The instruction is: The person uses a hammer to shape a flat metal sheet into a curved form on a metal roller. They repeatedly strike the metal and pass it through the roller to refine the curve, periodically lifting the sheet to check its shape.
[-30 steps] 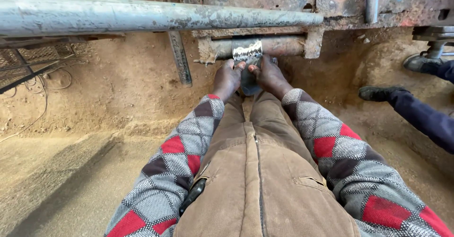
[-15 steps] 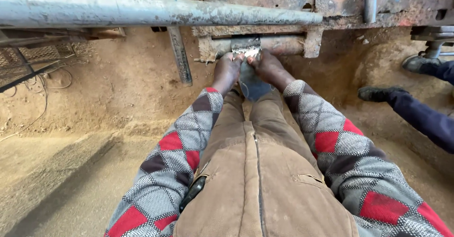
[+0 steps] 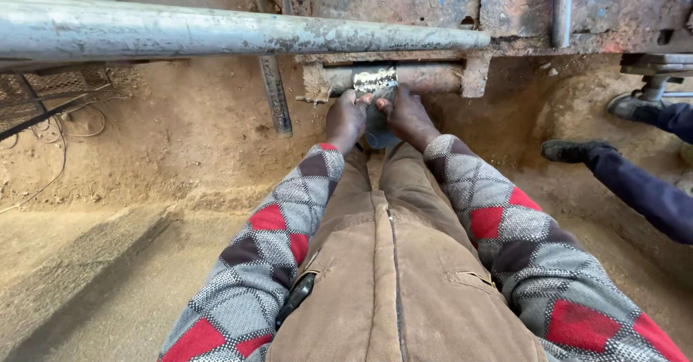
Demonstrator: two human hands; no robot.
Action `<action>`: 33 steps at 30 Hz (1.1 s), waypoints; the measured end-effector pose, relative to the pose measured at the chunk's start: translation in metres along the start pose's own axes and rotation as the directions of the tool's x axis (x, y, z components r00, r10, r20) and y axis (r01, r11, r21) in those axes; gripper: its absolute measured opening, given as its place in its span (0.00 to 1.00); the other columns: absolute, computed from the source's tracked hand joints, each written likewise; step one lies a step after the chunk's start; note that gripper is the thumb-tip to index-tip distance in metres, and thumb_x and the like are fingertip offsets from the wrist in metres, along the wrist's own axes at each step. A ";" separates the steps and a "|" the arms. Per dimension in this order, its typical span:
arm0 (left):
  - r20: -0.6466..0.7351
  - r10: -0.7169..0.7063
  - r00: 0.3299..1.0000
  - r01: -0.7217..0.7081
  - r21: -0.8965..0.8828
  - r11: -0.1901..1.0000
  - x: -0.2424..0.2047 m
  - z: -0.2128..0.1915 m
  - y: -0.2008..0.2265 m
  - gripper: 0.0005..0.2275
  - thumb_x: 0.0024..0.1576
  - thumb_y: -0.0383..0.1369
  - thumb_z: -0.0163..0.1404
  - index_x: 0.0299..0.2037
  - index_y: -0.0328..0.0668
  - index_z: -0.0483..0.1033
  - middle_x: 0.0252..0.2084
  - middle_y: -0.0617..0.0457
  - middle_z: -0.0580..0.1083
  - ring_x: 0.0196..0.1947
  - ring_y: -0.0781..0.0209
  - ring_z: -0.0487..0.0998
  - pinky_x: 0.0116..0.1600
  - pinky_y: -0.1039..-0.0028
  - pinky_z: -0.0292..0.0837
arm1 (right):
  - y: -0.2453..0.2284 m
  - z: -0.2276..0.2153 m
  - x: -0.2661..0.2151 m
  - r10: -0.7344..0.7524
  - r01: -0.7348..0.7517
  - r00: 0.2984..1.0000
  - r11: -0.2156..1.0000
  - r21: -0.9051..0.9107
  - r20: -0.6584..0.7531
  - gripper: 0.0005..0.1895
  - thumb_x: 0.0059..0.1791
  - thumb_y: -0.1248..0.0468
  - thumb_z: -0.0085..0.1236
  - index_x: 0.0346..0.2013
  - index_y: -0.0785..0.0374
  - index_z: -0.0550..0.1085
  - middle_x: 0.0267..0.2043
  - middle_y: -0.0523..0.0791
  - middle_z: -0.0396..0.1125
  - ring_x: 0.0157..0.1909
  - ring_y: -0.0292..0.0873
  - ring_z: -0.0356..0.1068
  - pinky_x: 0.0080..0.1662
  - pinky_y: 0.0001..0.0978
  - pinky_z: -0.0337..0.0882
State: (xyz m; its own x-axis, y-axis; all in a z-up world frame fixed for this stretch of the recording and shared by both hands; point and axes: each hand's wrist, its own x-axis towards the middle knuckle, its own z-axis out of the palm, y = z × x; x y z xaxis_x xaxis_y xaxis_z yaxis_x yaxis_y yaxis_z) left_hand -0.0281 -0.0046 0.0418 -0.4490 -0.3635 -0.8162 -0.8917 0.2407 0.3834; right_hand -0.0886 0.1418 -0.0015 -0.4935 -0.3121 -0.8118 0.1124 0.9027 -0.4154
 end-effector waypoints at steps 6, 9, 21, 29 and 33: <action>-0.040 0.002 0.999 -0.008 -0.143 0.990 0.002 0.006 -0.007 0.17 0.59 0.49 0.50 0.39 0.43 0.78 0.39 0.41 0.80 0.51 0.43 0.80 0.54 0.55 0.75 | -0.006 -0.017 -0.002 -0.008 0.009 1.000 0.999 -0.045 0.021 0.33 0.56 0.39 0.44 0.56 0.68 0.66 0.54 0.68 0.68 0.61 0.69 0.67 0.60 0.61 0.68; -0.055 0.055 0.997 -0.070 -0.334 0.940 0.051 0.072 -0.060 0.14 0.58 0.45 0.54 0.38 0.42 0.81 0.33 0.46 0.80 0.43 0.50 0.82 0.50 0.62 0.76 | -0.020 -0.027 -0.010 -0.019 0.019 1.000 0.998 -0.054 0.006 0.36 0.56 0.40 0.42 0.59 0.71 0.65 0.56 0.69 0.67 0.62 0.69 0.67 0.61 0.61 0.68; -0.124 0.001 0.992 -0.054 -0.424 0.904 0.016 0.056 -0.038 0.13 0.59 0.46 0.53 0.41 0.48 0.80 0.30 0.52 0.79 0.36 0.59 0.82 0.40 0.68 0.76 | 0.051 0.038 0.032 -0.114 0.172 0.980 0.898 0.404 -0.165 0.21 0.54 0.48 0.58 0.40 0.66 0.76 0.33 0.54 0.72 0.41 0.53 0.73 0.41 0.48 0.71; -0.106 0.024 0.994 -0.066 -0.410 0.910 0.023 0.061 -0.058 0.13 0.60 0.44 0.54 0.40 0.44 0.79 0.29 0.50 0.78 0.34 0.57 0.81 0.38 0.66 0.76 | 0.022 0.009 0.000 -0.080 0.095 0.993 0.974 0.206 -0.081 0.24 0.54 0.46 0.58 0.55 0.59 0.75 0.49 0.56 0.71 0.58 0.59 0.70 0.55 0.51 0.72; -0.082 0.008 0.997 -0.029 -0.251 0.968 0.022 0.052 -0.053 0.15 0.59 0.49 0.53 0.41 0.48 0.79 0.36 0.48 0.81 0.45 0.49 0.83 0.45 0.60 0.77 | 0.014 0.002 -0.005 -0.054 0.058 0.998 0.992 0.116 -0.039 0.25 0.54 0.44 0.55 0.56 0.59 0.72 0.53 0.58 0.69 0.62 0.61 0.66 0.61 0.52 0.68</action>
State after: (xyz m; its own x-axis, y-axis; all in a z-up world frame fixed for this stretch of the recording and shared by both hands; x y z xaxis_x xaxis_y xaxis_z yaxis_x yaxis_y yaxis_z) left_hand 0.0121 0.0215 -0.0193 -0.4597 -0.4342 -0.7747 -0.8641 0.0172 0.5031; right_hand -0.0832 0.1558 -0.0045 -0.5324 -0.3484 -0.7715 0.1830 0.8425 -0.5067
